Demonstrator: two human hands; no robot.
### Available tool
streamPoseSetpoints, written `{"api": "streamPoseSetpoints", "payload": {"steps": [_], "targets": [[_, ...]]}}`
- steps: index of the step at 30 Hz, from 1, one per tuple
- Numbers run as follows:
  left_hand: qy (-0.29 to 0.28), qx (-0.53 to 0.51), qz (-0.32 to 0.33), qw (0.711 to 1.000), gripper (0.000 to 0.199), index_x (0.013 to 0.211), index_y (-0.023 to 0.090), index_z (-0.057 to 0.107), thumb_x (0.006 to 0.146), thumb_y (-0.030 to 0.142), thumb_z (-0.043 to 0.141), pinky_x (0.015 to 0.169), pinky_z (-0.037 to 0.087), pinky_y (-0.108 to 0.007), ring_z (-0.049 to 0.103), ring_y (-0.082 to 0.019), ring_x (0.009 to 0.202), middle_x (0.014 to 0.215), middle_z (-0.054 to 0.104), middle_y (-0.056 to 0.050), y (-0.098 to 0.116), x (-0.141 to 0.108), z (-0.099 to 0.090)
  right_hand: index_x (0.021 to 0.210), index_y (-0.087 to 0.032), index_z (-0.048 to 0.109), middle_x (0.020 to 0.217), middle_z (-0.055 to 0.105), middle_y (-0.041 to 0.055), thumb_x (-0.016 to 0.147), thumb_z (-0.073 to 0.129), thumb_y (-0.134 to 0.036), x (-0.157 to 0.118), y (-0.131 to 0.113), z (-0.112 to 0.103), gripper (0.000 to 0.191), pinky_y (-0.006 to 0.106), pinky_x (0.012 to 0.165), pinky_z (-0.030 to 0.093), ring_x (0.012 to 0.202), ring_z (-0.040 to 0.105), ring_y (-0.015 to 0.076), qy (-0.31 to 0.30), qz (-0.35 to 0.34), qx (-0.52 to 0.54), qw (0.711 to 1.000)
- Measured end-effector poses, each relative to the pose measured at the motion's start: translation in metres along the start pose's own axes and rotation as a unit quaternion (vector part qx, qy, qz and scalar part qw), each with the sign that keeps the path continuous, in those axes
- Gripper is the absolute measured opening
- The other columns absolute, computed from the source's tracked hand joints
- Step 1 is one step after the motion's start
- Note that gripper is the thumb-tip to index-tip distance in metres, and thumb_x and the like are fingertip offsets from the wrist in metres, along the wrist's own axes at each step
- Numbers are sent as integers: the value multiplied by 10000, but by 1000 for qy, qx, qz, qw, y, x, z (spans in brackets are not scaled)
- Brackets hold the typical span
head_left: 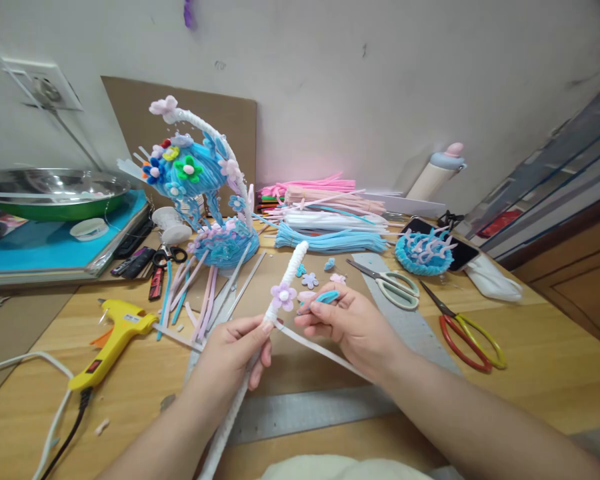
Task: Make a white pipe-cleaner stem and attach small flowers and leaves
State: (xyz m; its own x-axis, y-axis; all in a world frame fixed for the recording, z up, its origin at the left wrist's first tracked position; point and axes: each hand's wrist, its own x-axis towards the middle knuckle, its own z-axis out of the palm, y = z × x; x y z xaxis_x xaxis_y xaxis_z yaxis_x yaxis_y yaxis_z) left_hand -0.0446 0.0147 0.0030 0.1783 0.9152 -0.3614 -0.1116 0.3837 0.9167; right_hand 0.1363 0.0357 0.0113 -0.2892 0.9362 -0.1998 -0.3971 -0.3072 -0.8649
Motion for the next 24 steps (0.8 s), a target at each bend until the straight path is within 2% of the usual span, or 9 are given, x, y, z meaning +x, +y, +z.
{"api": "streamPoseSetpoints", "payload": {"steps": [4,9,12,16,24], "targets": [[1,-4,-3,1000,291,617,125,580,710,398,618,312,206,-159,376,-30,263,448,542,21,0,-2,2,744,-143,595,739,677,23,664,753,-261,2,7,4,213,219,634,548,708,677,150,13,12,31,999],[-6,-9,-2,1000,300,588,130,554,723,392,610,310,209,-160,380,-35,271,450,543,18,-1,-2,2,780,-133,617,762,688,40,660,759,-243,3,11,7,216,191,627,551,691,678,137,10,41,70,997],[-7,-11,-3,1000,320,546,129,530,729,380,607,315,209,-160,388,-31,270,453,545,15,-1,-2,2,770,-135,635,765,690,38,666,753,-245,3,11,5,192,199,638,557,701,675,136,21,24,77,997],[-7,-18,-2,1000,276,605,130,560,736,369,605,314,216,-155,386,-29,268,457,543,24,-2,-2,3,750,-144,647,806,691,33,666,751,-245,4,11,2,167,202,655,558,723,669,128,40,-3,88,995],[-24,6,5,1000,342,545,128,532,727,406,614,319,229,-163,410,-35,275,469,539,17,-5,0,2,793,-146,624,797,695,41,678,746,-252,2,14,3,198,222,668,555,720,670,134,23,-15,74,997]]}}
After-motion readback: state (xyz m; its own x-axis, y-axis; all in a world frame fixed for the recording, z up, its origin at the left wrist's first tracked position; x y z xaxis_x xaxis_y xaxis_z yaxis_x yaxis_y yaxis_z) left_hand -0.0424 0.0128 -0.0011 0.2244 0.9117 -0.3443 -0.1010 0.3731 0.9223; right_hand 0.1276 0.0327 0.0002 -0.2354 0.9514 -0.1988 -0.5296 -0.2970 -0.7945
